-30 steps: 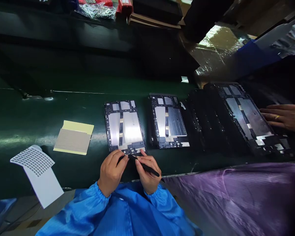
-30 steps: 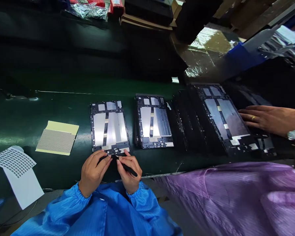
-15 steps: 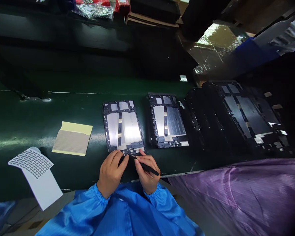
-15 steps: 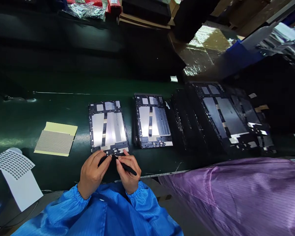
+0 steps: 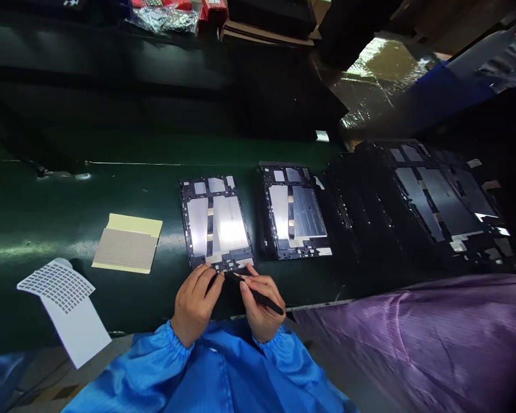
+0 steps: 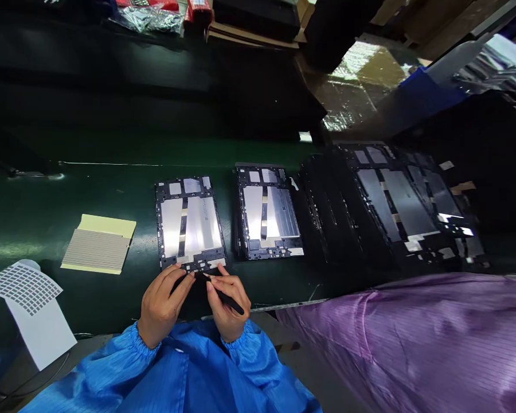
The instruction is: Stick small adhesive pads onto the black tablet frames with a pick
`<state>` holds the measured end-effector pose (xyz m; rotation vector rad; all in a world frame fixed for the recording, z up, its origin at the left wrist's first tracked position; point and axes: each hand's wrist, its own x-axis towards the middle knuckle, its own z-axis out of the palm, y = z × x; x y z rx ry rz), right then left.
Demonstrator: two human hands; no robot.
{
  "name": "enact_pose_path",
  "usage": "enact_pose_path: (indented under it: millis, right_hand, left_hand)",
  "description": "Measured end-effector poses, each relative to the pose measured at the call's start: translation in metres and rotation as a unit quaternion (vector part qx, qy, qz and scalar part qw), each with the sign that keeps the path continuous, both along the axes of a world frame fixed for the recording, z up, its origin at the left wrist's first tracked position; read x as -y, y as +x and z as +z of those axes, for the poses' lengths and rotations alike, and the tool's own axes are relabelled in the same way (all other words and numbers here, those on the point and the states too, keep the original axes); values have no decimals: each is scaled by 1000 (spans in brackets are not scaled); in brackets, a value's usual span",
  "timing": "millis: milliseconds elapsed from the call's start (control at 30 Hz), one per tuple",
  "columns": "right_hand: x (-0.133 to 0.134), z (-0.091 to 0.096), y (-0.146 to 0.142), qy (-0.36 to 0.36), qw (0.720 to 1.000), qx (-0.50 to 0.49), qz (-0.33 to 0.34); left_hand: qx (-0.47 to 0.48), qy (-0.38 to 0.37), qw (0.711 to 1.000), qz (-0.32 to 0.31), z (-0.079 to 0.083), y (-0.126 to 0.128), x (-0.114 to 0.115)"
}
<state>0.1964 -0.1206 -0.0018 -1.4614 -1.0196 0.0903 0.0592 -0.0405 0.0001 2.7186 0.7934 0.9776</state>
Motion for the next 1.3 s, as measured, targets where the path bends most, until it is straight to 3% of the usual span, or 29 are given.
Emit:
enact_pose_path:
  millis: [1300]
  right_hand:
    - [-3,2,-1,-20,1000,-6,3]
  left_hand:
    - [-10,1,1000,11,0,3,1]
